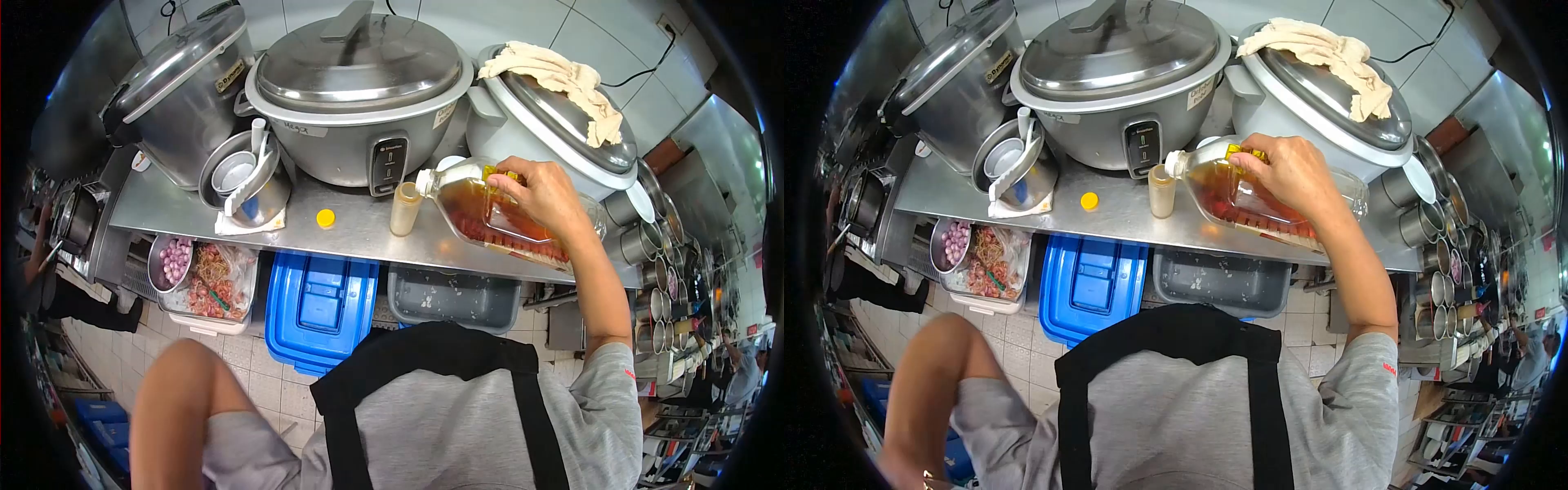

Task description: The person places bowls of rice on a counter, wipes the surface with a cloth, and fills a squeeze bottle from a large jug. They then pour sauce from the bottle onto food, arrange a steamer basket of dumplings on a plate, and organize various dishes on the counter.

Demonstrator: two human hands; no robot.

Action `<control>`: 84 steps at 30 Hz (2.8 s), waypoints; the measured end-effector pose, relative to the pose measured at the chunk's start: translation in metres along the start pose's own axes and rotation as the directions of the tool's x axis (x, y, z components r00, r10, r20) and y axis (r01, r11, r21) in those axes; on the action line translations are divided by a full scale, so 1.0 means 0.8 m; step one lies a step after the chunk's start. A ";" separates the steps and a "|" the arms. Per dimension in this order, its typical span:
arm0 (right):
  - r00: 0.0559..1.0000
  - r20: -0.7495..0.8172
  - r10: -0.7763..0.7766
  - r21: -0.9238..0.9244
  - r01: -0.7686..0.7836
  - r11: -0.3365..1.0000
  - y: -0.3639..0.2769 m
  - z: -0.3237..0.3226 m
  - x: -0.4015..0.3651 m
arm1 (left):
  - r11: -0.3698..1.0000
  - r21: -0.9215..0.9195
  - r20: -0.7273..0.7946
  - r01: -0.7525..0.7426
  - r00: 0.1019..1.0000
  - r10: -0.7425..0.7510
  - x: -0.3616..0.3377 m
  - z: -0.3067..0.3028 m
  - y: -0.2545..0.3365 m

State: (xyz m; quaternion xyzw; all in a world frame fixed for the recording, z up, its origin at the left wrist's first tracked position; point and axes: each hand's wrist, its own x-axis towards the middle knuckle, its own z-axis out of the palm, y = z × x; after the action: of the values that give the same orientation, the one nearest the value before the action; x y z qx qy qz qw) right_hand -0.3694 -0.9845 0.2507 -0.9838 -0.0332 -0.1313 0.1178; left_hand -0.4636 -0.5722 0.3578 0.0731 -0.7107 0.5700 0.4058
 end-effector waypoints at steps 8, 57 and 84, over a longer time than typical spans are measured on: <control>0.999 0.035 0.023 -0.028 -0.022 0.999 -0.007 -0.007 0.004 | -0.196 0.119 -0.427 0.973 -0.128 -0.895 -0.272 0.024 0.060; 0.998 0.048 -0.045 -0.152 0.052 0.987 -0.029 -0.029 0.015 | -0.499 0.456 -0.210 0.737 -0.456 -0.865 -0.566 0.114 0.131; 0.995 0.083 -0.056 -0.156 0.069 0.985 -0.028 -0.021 0.021 | -0.549 0.433 -0.213 0.715 -0.511 -0.833 -0.561 0.114 0.129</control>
State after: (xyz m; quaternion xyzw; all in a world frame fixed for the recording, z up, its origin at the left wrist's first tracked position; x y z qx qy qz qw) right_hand -0.3597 -0.9661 0.2759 -0.9929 -0.0580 -0.0987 0.0335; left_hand -0.2713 -0.7775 -0.0178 0.8072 -0.2030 0.0424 0.5527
